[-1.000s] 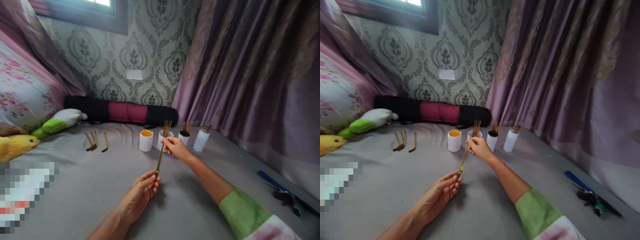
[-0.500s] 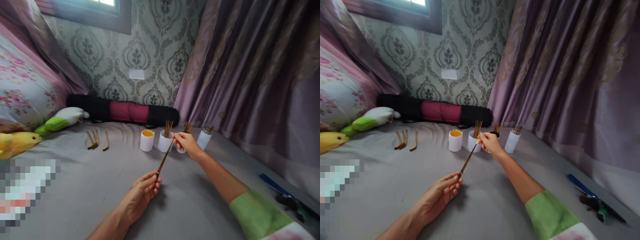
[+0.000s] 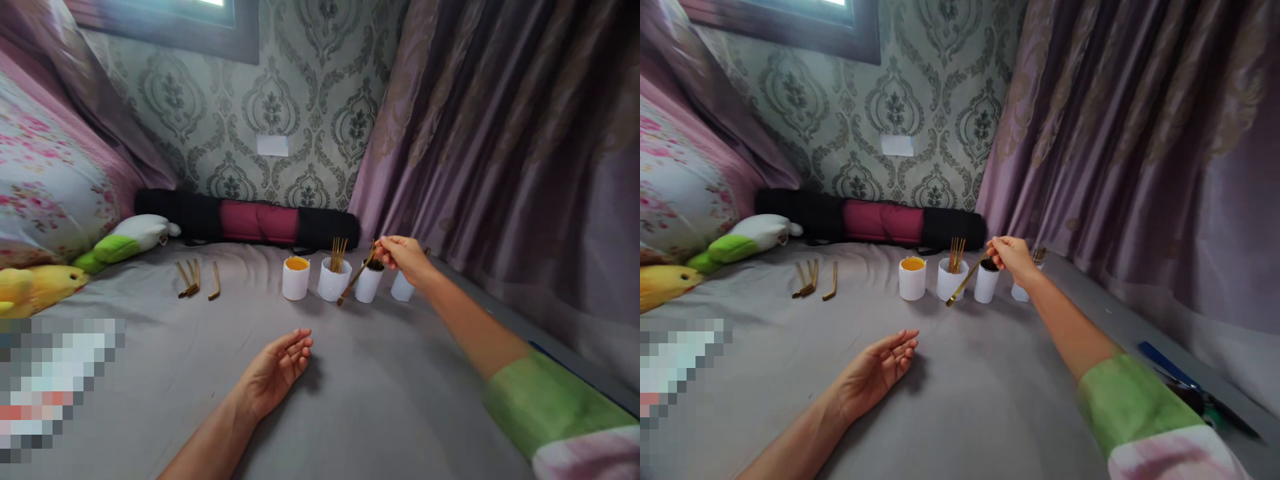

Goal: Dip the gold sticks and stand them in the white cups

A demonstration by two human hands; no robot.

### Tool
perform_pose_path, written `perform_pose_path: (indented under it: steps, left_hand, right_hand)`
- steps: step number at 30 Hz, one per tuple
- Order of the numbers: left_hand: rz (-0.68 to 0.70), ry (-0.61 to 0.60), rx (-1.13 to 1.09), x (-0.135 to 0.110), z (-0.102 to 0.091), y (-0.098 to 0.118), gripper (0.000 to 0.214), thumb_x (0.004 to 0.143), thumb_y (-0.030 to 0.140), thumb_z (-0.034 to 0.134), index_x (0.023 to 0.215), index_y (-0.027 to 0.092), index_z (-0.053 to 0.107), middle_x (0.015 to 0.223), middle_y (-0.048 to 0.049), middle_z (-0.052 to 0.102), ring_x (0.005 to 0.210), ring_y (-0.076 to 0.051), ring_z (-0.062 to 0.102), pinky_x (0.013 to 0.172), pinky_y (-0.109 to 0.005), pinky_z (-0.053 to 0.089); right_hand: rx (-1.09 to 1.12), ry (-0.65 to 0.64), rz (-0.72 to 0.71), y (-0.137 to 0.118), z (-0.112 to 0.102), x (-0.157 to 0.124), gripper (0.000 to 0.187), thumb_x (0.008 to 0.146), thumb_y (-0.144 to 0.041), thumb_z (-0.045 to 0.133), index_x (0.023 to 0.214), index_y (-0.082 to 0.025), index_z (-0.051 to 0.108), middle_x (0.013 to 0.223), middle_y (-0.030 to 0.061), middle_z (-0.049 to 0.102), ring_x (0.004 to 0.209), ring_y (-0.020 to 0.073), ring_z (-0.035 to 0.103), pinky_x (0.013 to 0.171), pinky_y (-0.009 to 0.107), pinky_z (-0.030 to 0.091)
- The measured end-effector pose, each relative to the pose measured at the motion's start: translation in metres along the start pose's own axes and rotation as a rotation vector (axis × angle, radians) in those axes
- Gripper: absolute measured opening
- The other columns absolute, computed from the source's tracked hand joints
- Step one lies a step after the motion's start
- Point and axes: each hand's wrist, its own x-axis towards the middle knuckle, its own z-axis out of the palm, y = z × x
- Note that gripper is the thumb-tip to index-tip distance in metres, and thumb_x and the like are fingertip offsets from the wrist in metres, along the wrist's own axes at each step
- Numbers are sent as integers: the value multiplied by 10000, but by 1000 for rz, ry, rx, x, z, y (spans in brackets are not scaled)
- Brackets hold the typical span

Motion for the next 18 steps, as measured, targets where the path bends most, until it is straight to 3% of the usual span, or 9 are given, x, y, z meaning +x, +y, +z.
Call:
perform_pose_path:
  steps: [9, 18]
  left_hand:
    - [-15, -17, -10, 0, 0, -1, 203, 718, 142, 584, 911, 82, 573, 736, -44, 584, 577, -63, 537, 527, -169, 454]
    - [-12, -40, -39, 2, -4, -1, 202, 722, 118, 569, 921, 85, 572, 762, -60, 579, 593, -68, 535, 543, -174, 456]
  right_hand:
    - [-45, 196, -22, -17, -11, 37, 173, 809, -185, 455, 668, -118, 531, 563, 14, 534, 338, 21, 375, 288, 142, 241]
    - [-176, 238, -112, -17, 1, 60, 183, 799, -223, 466, 672, -117, 544, 565, 25, 558, 350, 23, 396, 308, 133, 269]
